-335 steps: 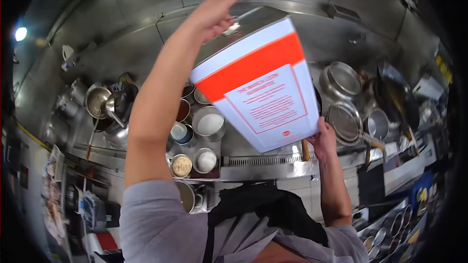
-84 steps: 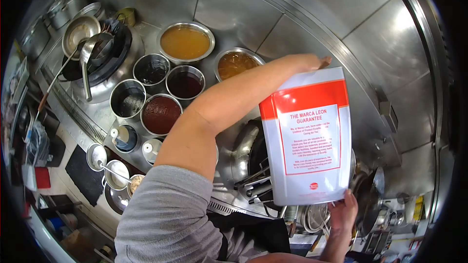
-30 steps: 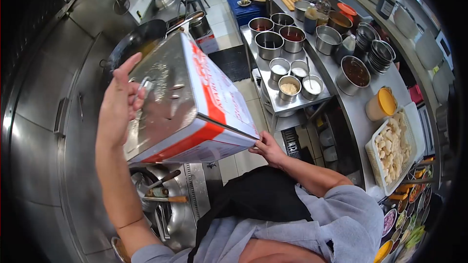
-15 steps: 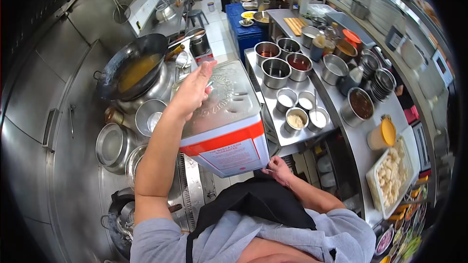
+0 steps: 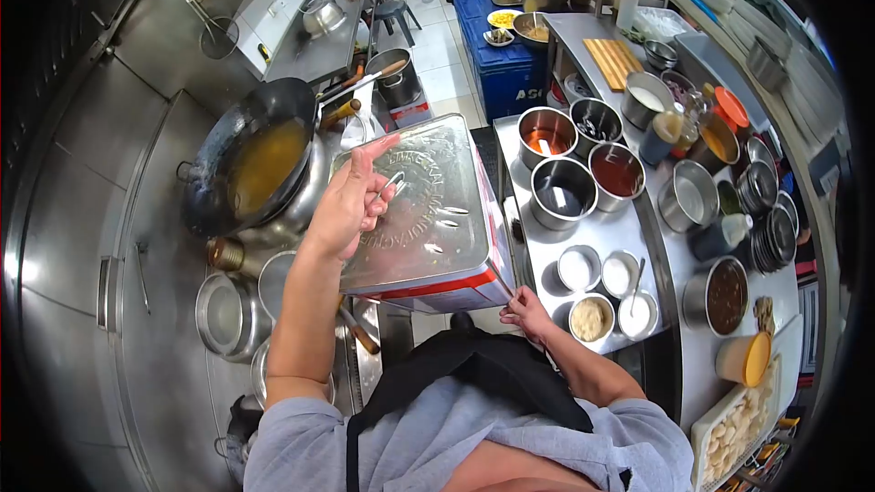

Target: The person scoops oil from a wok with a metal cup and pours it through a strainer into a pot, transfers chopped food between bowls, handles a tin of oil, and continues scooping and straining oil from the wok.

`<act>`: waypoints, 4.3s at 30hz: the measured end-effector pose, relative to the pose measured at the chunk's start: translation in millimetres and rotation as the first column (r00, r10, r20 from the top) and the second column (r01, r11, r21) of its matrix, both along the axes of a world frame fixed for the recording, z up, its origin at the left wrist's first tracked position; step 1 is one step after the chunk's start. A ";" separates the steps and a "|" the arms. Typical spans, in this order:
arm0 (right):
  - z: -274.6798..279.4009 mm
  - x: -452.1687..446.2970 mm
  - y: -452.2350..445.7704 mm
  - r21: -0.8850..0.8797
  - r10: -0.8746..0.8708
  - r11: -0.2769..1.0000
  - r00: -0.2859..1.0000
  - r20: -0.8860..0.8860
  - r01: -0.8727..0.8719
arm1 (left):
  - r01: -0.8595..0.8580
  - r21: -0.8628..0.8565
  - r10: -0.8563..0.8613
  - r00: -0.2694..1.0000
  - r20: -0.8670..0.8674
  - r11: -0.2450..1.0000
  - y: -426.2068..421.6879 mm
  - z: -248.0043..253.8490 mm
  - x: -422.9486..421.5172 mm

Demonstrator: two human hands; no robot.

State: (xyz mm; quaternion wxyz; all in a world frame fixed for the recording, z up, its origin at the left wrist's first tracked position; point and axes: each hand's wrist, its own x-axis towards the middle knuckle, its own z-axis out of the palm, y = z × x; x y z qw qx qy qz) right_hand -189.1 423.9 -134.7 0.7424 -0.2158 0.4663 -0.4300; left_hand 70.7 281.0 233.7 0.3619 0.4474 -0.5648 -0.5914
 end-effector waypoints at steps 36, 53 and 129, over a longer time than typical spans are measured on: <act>162.2 -112.3 -549.1 -0.267 -0.271 0.945 0.908 -0.319 0.188 | 0.085 0.386 -0.180 0.959 0.217 0.919 -715.5 -268.5 -143.9; 129.2 -156.7 -746.1 0.244 -0.126 0.916 0.806 -0.579 0.319 | -0.174 0.396 -0.065 0.851 0.522 0.902 -1000.9 -494.4 -179.9; -48.8 311.3 -778.5 0.244 0.398 -0.870 -0.902 -0.164 -0.428 | -0.784 0.195 0.751 -0.444 0.489 -0.590 -497.7 -406.0 -73.3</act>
